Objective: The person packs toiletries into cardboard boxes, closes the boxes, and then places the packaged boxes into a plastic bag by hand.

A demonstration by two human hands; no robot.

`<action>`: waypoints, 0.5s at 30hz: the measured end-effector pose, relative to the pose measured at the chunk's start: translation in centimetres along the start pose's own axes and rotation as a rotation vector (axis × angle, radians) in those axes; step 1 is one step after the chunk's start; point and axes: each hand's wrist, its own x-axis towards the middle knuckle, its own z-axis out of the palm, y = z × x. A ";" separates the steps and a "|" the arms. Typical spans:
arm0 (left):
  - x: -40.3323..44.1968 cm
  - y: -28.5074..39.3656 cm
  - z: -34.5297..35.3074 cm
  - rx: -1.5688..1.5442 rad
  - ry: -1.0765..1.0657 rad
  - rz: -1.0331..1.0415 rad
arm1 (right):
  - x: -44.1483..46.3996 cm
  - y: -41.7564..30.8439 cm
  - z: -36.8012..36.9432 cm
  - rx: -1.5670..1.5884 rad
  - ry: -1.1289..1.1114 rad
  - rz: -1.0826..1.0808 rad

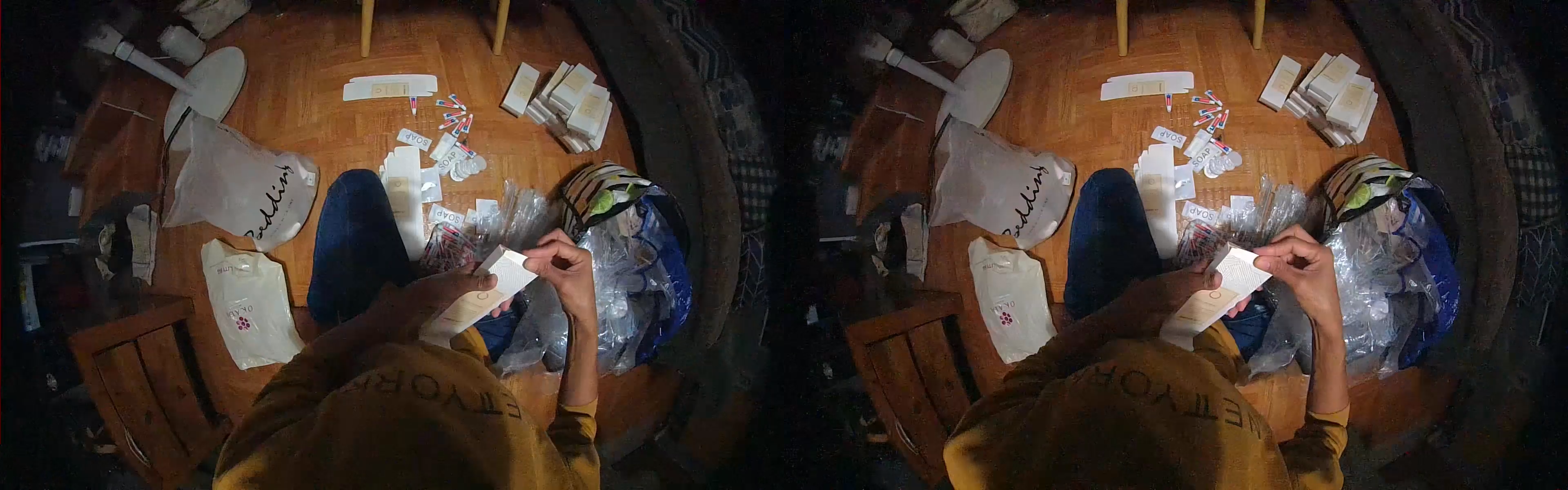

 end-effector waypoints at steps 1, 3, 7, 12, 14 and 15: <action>0.1 0.2 0.1 0.000 -0.034 0.010 | 0.0 0.0 0.0 0.000 0.000 0.000; 0.2 0.2 0.0 -0.003 -0.065 0.018 | -0.1 -0.1 0.4 -0.035 0.039 -0.017; -0.2 -0.3 0.0 -0.066 -0.031 -0.008 | -0.1 -0.4 0.5 -0.001 0.020 0.043; -0.8 0.4 1.0 -0.047 0.069 -0.024 | -0.4 0.8 0.3 -0.047 0.034 0.031; -1.3 1.2 1.9 -0.015 0.118 -0.037 | -0.6 1.0 0.0 -0.021 0.025 0.039; -1.4 1.3 1.9 -0.016 0.119 -0.037 | -0.6 1.0 -0.1 0.004 0.015 0.046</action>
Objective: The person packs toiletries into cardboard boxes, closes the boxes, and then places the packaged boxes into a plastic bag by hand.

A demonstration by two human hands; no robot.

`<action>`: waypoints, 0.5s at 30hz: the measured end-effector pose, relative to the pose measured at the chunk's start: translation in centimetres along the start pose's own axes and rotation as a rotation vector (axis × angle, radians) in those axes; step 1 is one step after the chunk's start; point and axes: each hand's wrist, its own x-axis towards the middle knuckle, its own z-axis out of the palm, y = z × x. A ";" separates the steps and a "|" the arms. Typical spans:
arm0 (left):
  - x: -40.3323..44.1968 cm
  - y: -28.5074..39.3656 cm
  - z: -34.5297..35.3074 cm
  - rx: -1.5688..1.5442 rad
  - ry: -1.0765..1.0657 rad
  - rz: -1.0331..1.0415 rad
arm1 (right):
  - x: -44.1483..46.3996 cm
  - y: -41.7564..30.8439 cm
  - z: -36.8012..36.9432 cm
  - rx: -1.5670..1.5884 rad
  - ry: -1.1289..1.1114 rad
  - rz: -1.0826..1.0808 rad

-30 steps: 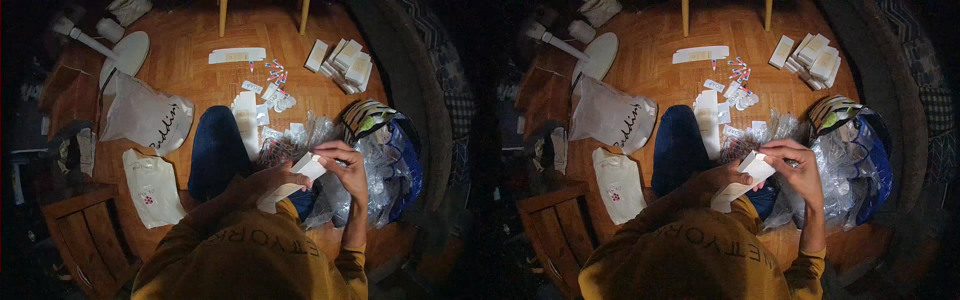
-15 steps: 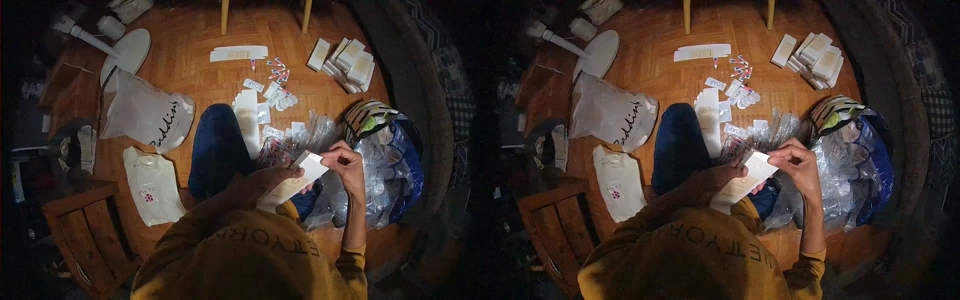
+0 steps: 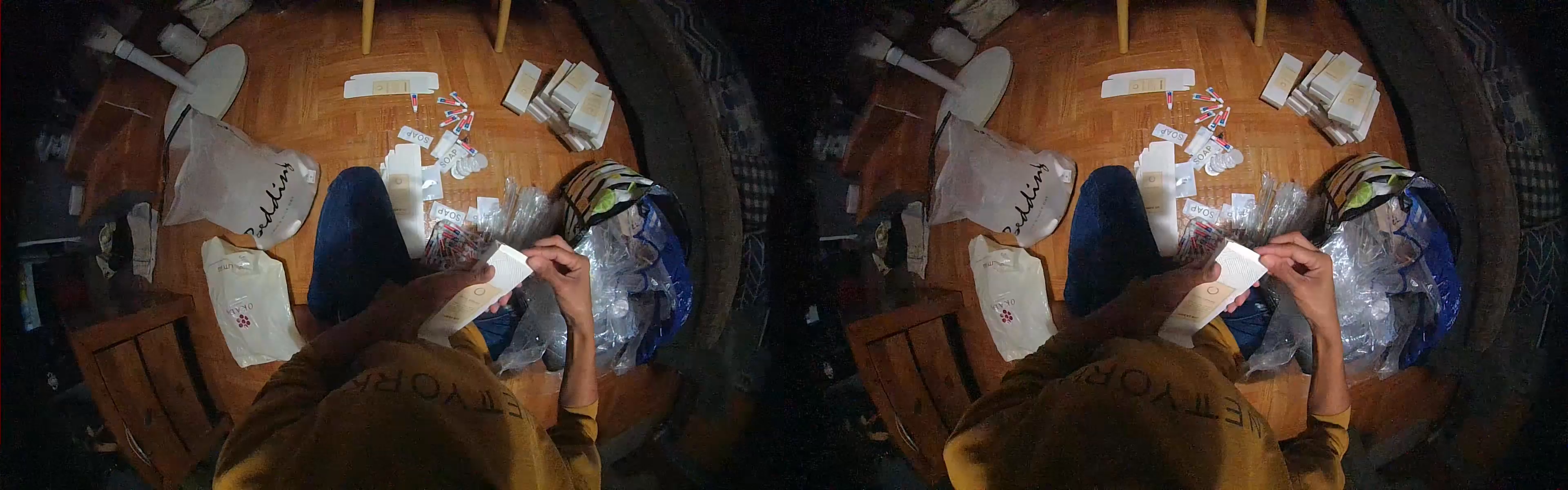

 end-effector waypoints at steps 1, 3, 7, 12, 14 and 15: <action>0.0 0.0 0.0 -0.003 0.003 0.017 | -0.1 0.1 0.1 0.000 -0.002 0.000; -0.2 0.6 0.3 -0.008 0.006 0.035 | -0.3 0.5 0.2 0.080 0.021 -0.009; -0.2 1.8 1.3 0.041 0.028 0.069 | -0.5 1.0 1.3 0.073 0.033 -0.131; 1.9 -0.1 -1.0 0.143 -0.106 0.098 | 0.3 0.4 2.9 0.131 0.081 -0.143; 2.2 -0.2 -1.3 0.148 -0.112 0.058 | 0.7 0.3 3.4 0.008 0.023 -0.217; 1.9 -0.4 -1.6 0.152 -0.109 0.062 | 0.9 0.5 3.6 -0.115 -0.032 -0.287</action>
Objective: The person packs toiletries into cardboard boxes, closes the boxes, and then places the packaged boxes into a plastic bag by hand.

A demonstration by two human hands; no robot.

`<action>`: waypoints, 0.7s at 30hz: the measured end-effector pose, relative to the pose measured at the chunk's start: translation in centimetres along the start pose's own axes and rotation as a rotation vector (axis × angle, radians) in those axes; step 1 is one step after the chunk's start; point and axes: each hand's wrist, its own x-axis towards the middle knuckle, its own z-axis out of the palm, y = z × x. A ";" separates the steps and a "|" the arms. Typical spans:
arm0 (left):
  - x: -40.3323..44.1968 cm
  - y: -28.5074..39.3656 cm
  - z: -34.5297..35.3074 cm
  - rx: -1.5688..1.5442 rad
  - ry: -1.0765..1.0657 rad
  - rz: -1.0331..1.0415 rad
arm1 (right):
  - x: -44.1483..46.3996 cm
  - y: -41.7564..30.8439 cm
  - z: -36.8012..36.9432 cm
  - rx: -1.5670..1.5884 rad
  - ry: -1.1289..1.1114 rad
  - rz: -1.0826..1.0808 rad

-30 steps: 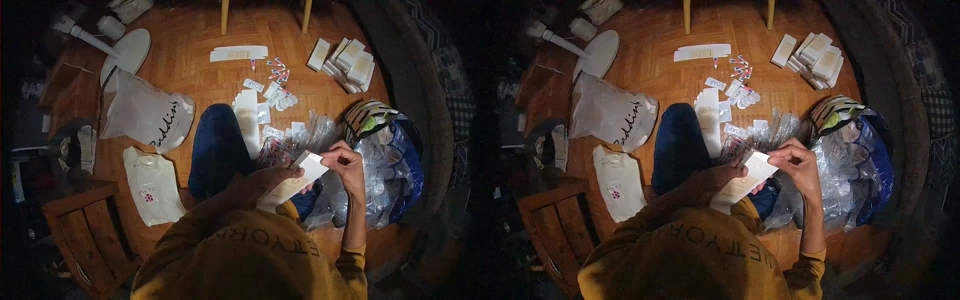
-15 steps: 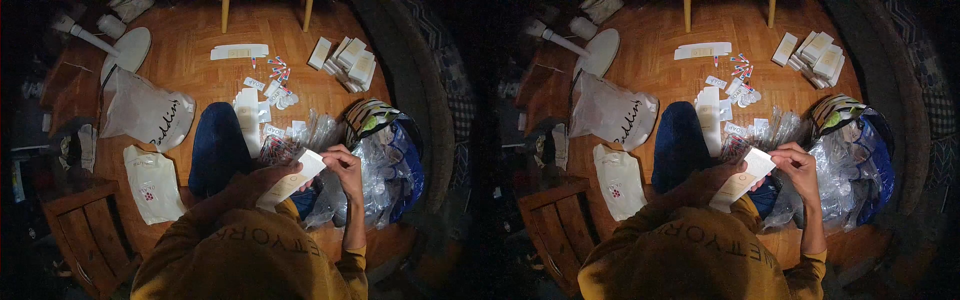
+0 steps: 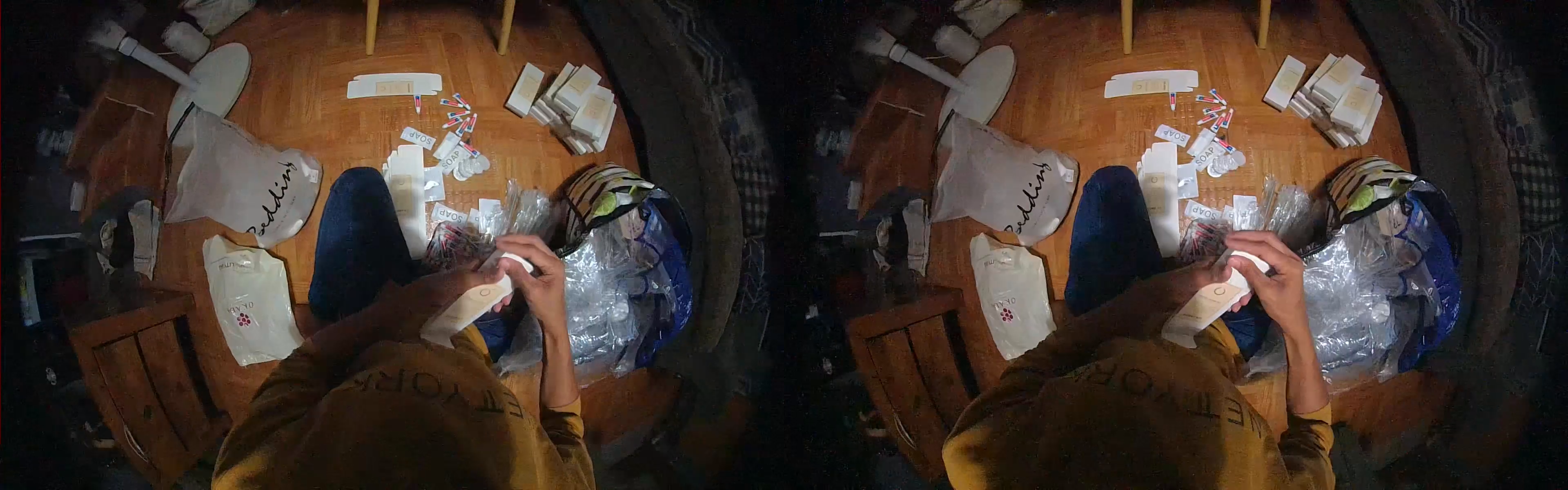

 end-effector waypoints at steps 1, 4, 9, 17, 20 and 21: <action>-0.7 -0.4 -0.1 -0.004 0.020 -0.016 | 0.1 0.7 0.0 0.014 -0.043 -0.040; -1.1 -1.0 -0.4 -0.062 0.121 -0.069 | 0.5 -0.6 1.2 0.199 -0.034 0.265; 1.5 -1.0 -5.0 -0.608 -0.042 0.171 | 3.7 5.0 -1.1 0.119 0.450 0.096; -1.0 8.2 -5.3 1.087 0.744 0.912 | 9.7 4.7 6.4 0.877 0.420 0.637; -1.9 9.1 -4.5 1.033 0.990 0.703 | 8.5 12.7 10.0 0.644 -0.067 0.616; -2.4 9.2 -3.6 0.958 1.180 0.569 | 8.3 15.1 10.1 0.147 0.085 0.393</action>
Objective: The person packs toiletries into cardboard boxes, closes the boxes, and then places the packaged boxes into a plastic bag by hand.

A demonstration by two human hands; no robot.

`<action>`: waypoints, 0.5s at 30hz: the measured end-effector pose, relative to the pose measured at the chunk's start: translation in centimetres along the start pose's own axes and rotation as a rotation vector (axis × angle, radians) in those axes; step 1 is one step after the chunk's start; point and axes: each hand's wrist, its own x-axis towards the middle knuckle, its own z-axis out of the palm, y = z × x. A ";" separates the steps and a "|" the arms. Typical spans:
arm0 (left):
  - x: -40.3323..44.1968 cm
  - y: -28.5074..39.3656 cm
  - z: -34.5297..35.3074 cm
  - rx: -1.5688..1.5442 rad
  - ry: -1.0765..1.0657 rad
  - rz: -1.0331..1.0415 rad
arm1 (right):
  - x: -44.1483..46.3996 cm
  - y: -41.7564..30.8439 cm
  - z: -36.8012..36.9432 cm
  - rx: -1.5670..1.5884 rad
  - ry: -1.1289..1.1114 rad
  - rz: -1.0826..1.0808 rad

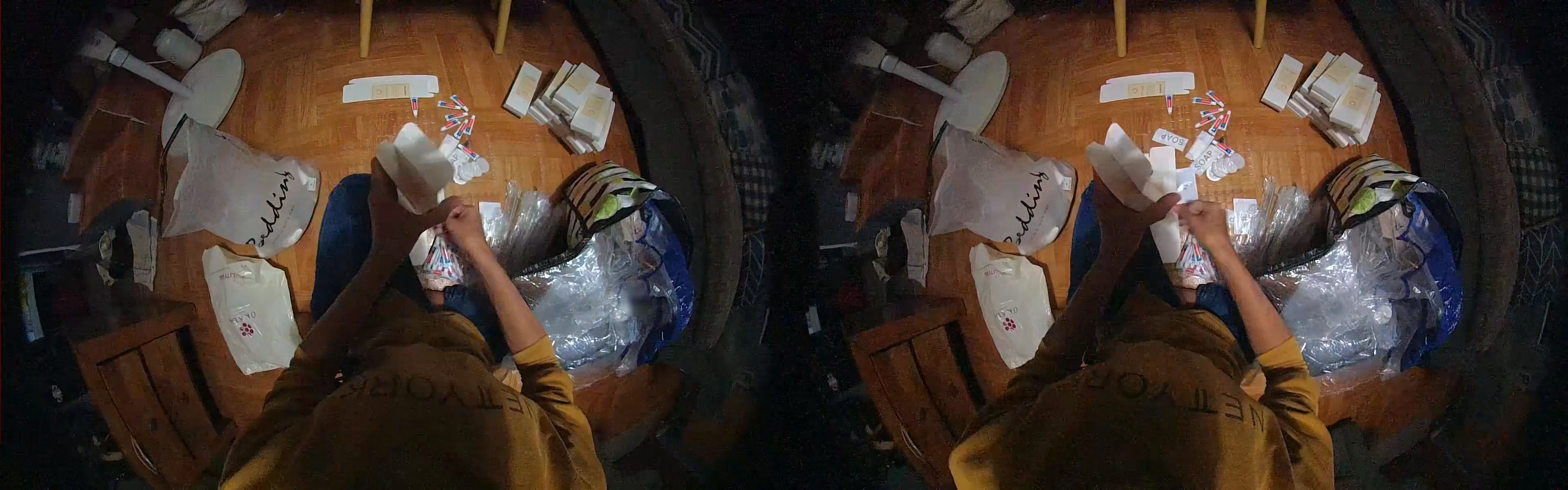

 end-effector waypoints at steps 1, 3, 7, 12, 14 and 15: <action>-0.3 -0.2 -0.1 -0.001 -0.001 0.003 | 0.8 1.9 -0.7 -0.445 0.222 -0.266; -1.2 -1.5 0.1 -0.055 -0.005 -0.002 | 3.2 5.0 -4.9 -0.579 0.517 -0.107; -2.8 -4.3 1.3 -0.140 -0.028 -0.030 | 3.7 9.5 -9.5 -0.931 0.669 0.110; -3.5 -4.4 2.3 -0.217 -0.041 -0.066 | 3.7 10.7 -10.7 -0.953 0.575 0.263; -3.5 -3.7 2.1 -0.082 -0.140 -0.109 | 2.6 8.6 -10.5 -0.723 0.592 0.177; -3.5 -4.1 2.3 -0.082 -0.139 -0.108 | 2.1 7.3 -10.0 -0.722 0.592 0.175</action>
